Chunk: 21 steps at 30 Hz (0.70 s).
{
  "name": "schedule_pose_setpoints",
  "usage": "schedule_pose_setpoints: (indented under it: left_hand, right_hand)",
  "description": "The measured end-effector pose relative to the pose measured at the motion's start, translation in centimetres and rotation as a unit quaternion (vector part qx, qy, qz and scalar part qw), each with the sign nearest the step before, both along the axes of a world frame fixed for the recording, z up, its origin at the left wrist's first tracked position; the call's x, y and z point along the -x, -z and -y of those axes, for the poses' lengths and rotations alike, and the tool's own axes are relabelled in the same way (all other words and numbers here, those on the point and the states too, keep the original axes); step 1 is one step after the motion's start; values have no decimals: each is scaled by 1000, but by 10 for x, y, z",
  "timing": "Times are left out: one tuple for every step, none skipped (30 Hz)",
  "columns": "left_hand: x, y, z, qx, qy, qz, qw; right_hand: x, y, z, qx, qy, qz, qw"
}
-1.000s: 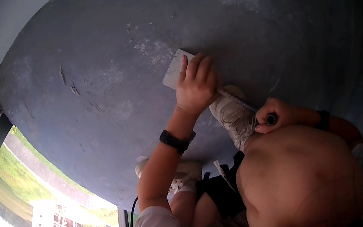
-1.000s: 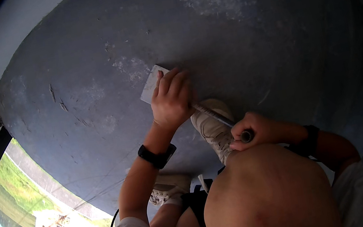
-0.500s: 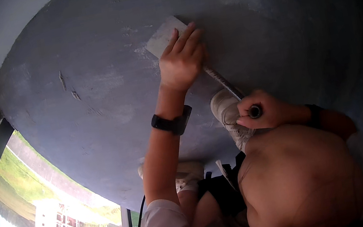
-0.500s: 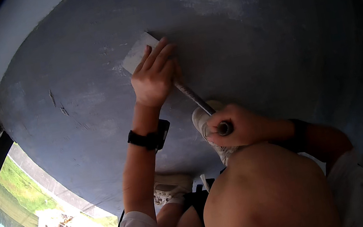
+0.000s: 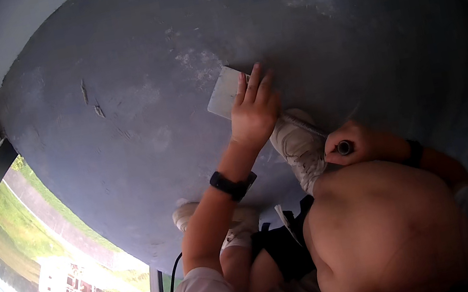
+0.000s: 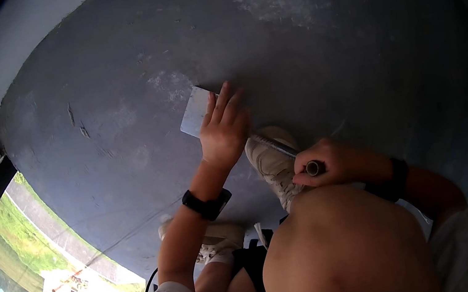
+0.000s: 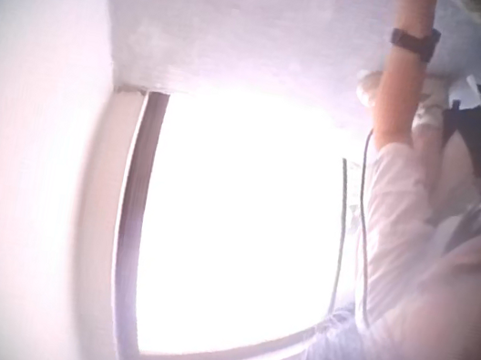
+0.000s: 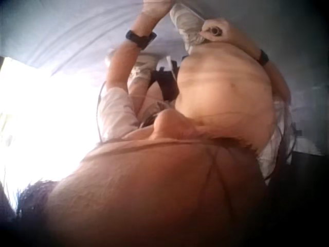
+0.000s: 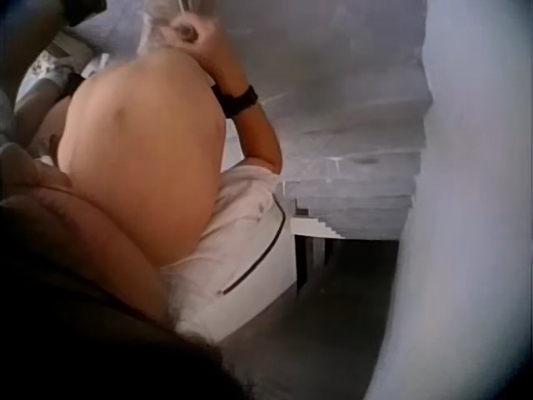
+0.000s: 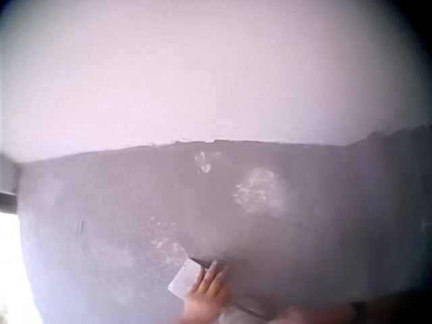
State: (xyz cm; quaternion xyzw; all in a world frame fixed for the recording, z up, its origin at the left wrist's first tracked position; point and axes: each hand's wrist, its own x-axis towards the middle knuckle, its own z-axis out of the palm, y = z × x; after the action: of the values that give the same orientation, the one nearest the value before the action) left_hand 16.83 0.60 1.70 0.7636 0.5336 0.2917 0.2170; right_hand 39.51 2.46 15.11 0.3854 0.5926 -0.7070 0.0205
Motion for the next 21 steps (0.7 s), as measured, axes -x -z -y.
schedule_pose_setpoints:
  left_hand:
    - [-4, 0, 3, -1, 4, 7, 1000]
    - [-7, 1, 4, -4, 8, 13, 1000]
    - [-8, 2, 6, -9, 9, 12, 1000]
    - [-10, 4, 6, -14, 10, 10, 1000]
    - [-11, 5, 7, -18, 12, 11, 1000]
    - [-10, 6, 8, -25, 14, 11, 1000]
    - [-10, 8, 7, -31, 17, 11, 999]
    - [-9, 8, 6, -37, 20, 10, 999]
    - [-11, 7, 6, -37, 26, 8, 999]
    - [-12, 6, 5, -36, 31, 5, 999]
    - [-11, 6, 4, -34, 35, 0, 999]
    - [-12, 6, 3, -35, 34, 4, 999]
    - [-12, 6, 2, -36, 33, 8, 999]
    - [-13, 7, 1, -34, 33, 11, 999]
    - [-13, 7, -1, -35, 34, 11, 999]
    - [-13, 8, -4, -36, 36, 12, 999]
    - [-13, 8, -6, -35, 38, 11, 999]
    - [-13, 8, -7, -34, 27, 16, 999]
    - [-13, 7, -9, -33, 17, 22, 999]
    - [-14, 6, -11, -31, 6, 28, 999]
    - [-15, 5, -12, -30, 0, 31, 999]
  right_hand:
    - [-2, -3, 5, -3, 8, 6, 1000]
    - [-2, -7, 5, -9, 16, 11, 1000]
    - [-1, -11, 7, -14, 24, 16, 999]
    - [-1, -14, 8, -5, 25, 32, 999]
    - [0, -17, 11, 6, 27, 50, 998]
    - [1, -19, 14, 16, 28, 68, 997]
    - [1, -16, 22, -23, 71, 64, 995]
    - [0, -7, 35, -62, 113, 59, 990]
    - [-2, -4, 43, -100, 157, 59, 981]
    - [-6, -4, 45, -93, 146, 84, 981]
    - [-12, -4, 46, -85, 134, 108, 982]
    - [-15, -4, 46, -76, 121, 131, 981]
    - [-15, -5, 46, -83, 115, 134, 981]
    - [-15, -7, 44, -87, 108, 137, 981]
    - [-15, -9, 43, -92, 102, 140, 981]
    - [-12, -10, 42, -113, 116, 131, 978]
    - [-8, -9, 41, -132, 131, 121, 975]
    - [-4, -10, 41, -151, 145, 112, 971]
    - [-1, -11, 38, -169, 142, 110, 969]
    - [1, -12, 33, -187, 138, 109, 966]
    - [3, -15, 29, -194, 132, 113, 965]
